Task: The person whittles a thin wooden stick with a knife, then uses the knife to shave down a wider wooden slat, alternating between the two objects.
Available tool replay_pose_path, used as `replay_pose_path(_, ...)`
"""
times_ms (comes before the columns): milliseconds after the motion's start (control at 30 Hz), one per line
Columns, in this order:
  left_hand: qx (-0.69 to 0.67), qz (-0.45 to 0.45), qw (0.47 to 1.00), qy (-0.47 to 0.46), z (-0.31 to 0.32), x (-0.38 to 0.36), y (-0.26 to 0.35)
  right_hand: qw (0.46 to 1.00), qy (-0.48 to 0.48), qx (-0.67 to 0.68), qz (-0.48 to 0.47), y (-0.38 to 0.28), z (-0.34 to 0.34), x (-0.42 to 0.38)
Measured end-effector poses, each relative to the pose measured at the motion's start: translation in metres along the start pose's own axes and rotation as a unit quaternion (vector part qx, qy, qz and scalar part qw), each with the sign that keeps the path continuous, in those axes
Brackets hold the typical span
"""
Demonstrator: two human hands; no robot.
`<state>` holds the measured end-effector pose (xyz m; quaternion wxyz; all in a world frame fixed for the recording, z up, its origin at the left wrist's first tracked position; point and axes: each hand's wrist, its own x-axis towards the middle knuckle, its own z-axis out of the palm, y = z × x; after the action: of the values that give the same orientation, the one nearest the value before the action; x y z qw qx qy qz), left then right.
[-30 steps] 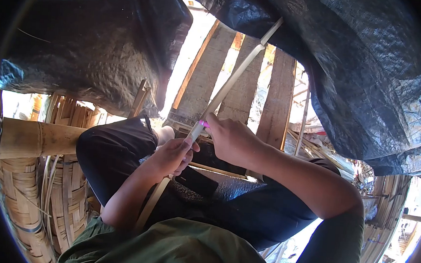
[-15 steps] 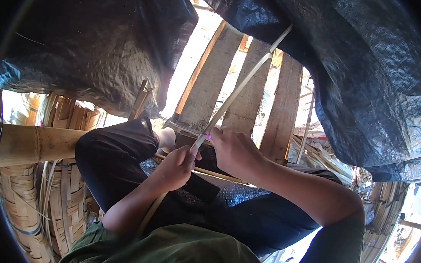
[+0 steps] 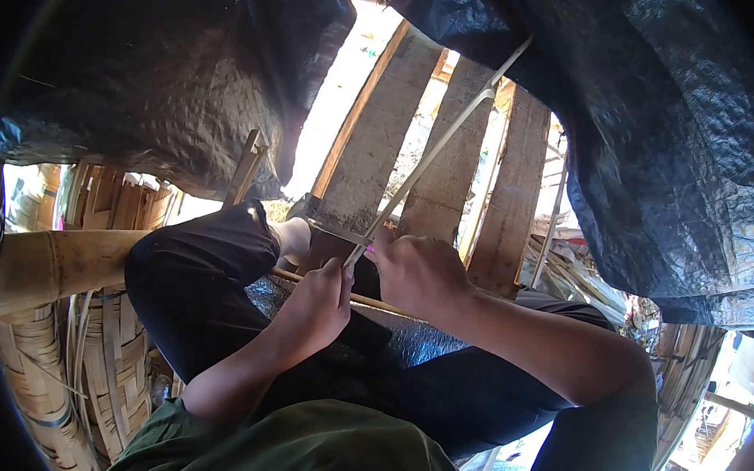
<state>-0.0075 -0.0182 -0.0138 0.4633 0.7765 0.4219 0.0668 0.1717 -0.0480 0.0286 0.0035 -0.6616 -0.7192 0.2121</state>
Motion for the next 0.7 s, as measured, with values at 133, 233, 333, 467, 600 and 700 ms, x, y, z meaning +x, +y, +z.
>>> replay_pose_path(133, 0.021, -0.003, 0.999, -0.025, -0.002, 0.002, -0.002, 1.0, 0.012, -0.02, -0.007, 0.001, 0.001, 0.004)
replay_pose_path(233, 0.016, -0.015, 0.999, -0.034, -0.007, 0.005, 0.001, 0.998, 0.034, -0.042, -0.022, 0.004, 0.001, 0.009)
replay_pose_path(333, -0.003, 0.001, 1.0, -0.009, -0.002, 0.004, -0.005, 0.997, 0.063, -0.042, -0.033, 0.008, 0.006, 0.011)
replay_pose_path(467, -0.017, 0.032, 0.999, 0.029, 0.003, 0.006, -0.009, 0.996, 0.07, -0.038, -0.033, 0.011, 0.008, 0.014)
replay_pose_path(600, 0.018, -0.033, 0.999, -0.039, -0.002, 0.007, -0.001, 0.996, 0.066, -0.05, -0.028, 0.02, 0.01, 0.014)
replay_pose_path(700, -0.001, 0.038, 0.999, 0.035, 0.006, -0.002, -0.006, 0.986, 0.082, -0.089, 0.112, 0.056, -0.01, 0.028)
